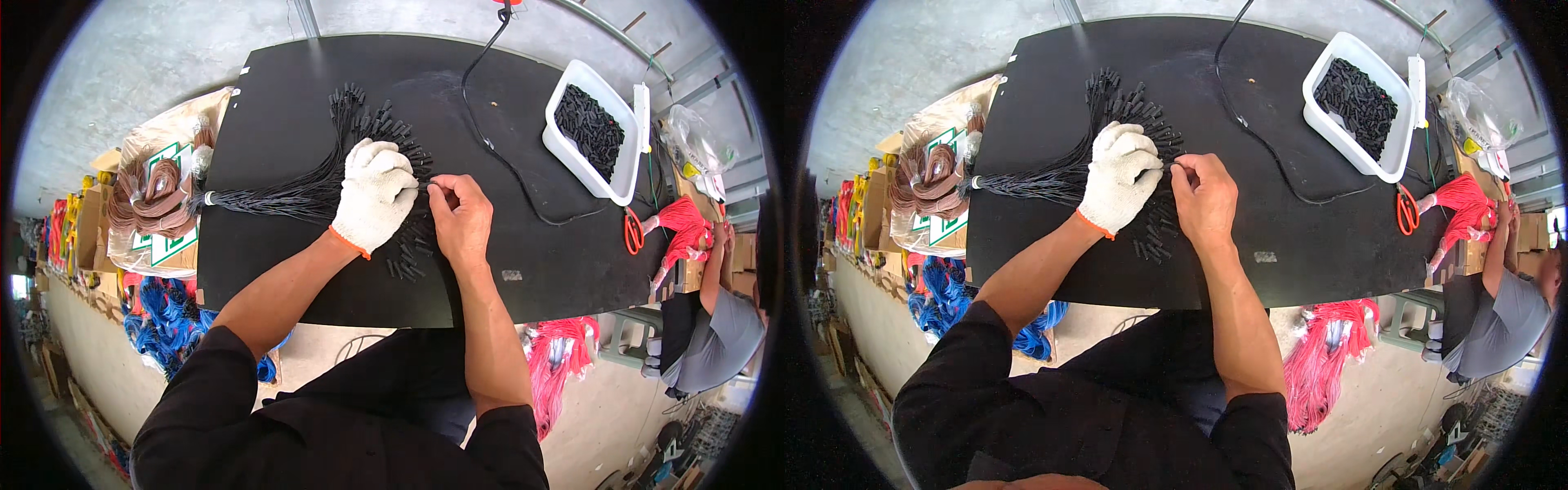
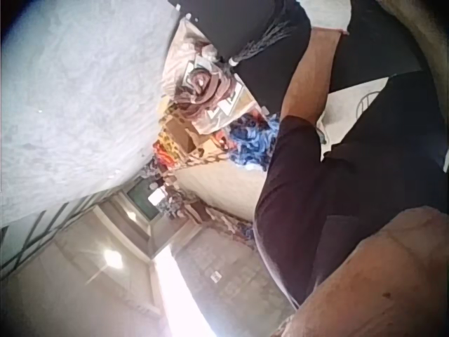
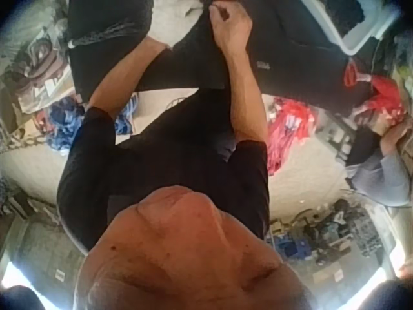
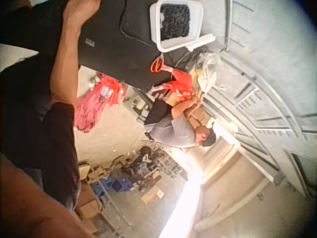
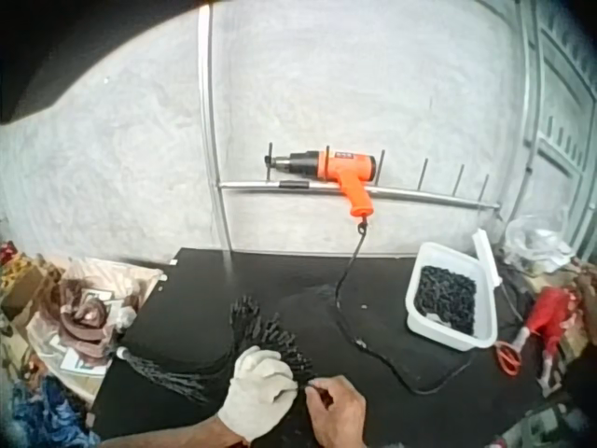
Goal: Apply a heat gun to heat-shrink tubing on wire bundles.
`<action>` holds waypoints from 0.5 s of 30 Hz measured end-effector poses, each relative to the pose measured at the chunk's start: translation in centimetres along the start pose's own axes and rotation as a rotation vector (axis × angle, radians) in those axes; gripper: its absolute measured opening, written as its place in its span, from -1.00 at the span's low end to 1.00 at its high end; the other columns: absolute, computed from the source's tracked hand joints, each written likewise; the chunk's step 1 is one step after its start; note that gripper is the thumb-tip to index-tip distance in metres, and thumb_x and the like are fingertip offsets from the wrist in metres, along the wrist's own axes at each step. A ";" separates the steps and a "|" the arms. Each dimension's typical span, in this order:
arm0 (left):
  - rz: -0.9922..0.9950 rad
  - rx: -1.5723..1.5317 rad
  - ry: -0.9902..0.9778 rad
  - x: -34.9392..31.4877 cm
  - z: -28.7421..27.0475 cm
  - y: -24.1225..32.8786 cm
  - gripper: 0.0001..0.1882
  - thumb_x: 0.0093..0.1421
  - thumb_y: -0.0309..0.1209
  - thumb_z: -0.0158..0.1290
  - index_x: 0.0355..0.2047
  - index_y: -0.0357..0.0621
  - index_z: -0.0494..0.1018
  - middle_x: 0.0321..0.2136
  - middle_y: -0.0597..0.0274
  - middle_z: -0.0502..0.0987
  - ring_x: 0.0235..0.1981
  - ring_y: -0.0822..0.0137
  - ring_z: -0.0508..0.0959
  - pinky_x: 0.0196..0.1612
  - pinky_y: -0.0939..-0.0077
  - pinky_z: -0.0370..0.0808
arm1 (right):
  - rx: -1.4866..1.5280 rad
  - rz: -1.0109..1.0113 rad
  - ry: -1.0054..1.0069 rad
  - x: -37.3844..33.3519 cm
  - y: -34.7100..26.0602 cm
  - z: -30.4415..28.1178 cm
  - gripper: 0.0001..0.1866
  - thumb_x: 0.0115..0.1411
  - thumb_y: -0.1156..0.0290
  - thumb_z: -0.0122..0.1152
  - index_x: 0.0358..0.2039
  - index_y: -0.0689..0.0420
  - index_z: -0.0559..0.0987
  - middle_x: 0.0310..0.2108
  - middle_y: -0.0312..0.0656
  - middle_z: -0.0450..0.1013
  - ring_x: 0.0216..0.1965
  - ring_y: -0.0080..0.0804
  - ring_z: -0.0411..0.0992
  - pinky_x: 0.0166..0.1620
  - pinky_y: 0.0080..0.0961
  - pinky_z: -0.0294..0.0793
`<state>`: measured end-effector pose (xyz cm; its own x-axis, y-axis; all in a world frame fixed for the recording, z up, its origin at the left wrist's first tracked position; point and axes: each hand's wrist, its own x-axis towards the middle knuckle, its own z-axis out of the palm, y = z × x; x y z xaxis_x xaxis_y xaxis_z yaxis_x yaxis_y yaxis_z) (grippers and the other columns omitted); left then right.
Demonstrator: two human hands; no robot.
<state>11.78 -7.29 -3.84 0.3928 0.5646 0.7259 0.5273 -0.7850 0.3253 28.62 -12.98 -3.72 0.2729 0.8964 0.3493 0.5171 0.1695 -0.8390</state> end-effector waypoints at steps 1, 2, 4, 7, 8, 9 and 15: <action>0.000 0.000 0.000 0.0 0.0 0.0 -0.81 -0.06 -0.51 0.38 -0.45 0.04 0.62 -0.20 0.40 0.56 0.12 0.11 0.53 0.34 -0.08 0.36 | 0.017 0.012 0.003 0.0 0.1 0.1 -0.87 0.25 0.52 0.42 -0.18 0.21 0.71 -0.34 -0.21 0.61 -0.44 -0.44 0.51 -0.28 -0.44 0.53; 0.000 0.004 -0.005 0.0 0.0 0.0 -0.82 -0.05 -0.50 0.38 -0.44 0.04 0.62 -0.20 0.40 0.57 0.12 0.11 0.53 0.34 -0.09 0.36 | 0.033 0.024 0.006 0.0 0.1 0.1 -0.88 0.28 0.52 0.40 -0.18 0.23 0.71 -0.35 -0.24 0.62 -0.45 -0.53 0.48 -0.27 -0.49 0.51; 0.000 0.009 -0.010 0.0 0.0 0.0 -0.83 -0.04 -0.49 0.38 -0.43 0.04 0.63 -0.20 0.40 0.57 0.12 0.11 0.53 0.34 -0.09 0.35 | 0.046 0.048 -0.002 0.0 0.0 0.0 -0.88 0.29 0.51 0.39 -0.18 0.23 0.71 -0.34 -0.23 0.63 -0.43 -0.53 0.49 -0.25 -0.49 0.52; -0.019 0.014 -0.013 0.0 -0.1 0.1 -0.86 -0.01 -0.45 0.37 -0.43 0.05 0.63 -0.21 0.41 0.57 0.13 0.11 0.52 0.35 -0.11 0.34 | 0.071 0.089 -0.024 0.1 -0.1 -0.2 -0.87 0.31 0.49 0.37 -0.18 0.25 0.71 -0.33 -0.22 0.64 -0.41 -0.55 0.50 -0.22 -0.50 0.52; -0.026 0.023 -0.027 0.1 -0.3 0.2 -0.87 0.01 -0.43 0.37 -0.42 0.05 0.64 -0.21 0.41 0.57 0.13 0.10 0.52 0.35 -0.11 0.34 | 0.081 0.107 -0.036 0.1 -0.1 -0.3 -0.87 0.32 0.48 0.37 -0.17 0.25 0.71 -0.33 -0.21 0.65 -0.39 -0.57 0.50 -0.21 -0.50 0.52; -0.032 0.031 -0.040 0.1 -0.3 0.3 -0.88 0.02 -0.42 0.36 -0.42 0.06 0.64 -0.20 0.40 0.58 0.13 0.10 0.52 0.36 -0.12 0.33 | 0.082 0.107 -0.035 0.1 -0.1 -0.4 -0.87 0.32 0.48 0.37 -0.17 0.25 0.71 -0.33 -0.21 0.65 -0.39 -0.57 0.50 -0.21 -0.50 0.52; -0.043 0.030 -0.038 0.1 -0.1 0.3 -0.89 0.04 -0.41 0.36 -0.40 0.05 0.66 -0.21 0.40 0.59 0.12 0.10 0.52 0.36 -0.12 0.33 | 0.206 0.160 -0.007 0.1 0.7 -0.4 -0.82 0.32 0.51 0.33 -0.09 0.24 0.73 -0.33 -0.23 0.64 -0.38 -0.63 0.47 -0.21 -0.56 0.50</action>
<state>11.89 -7.57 -3.60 0.3971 0.6072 0.6882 0.5667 -0.7520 0.3366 29.37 -12.99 -4.12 0.3319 0.9212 0.2032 0.2916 0.1047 -0.9508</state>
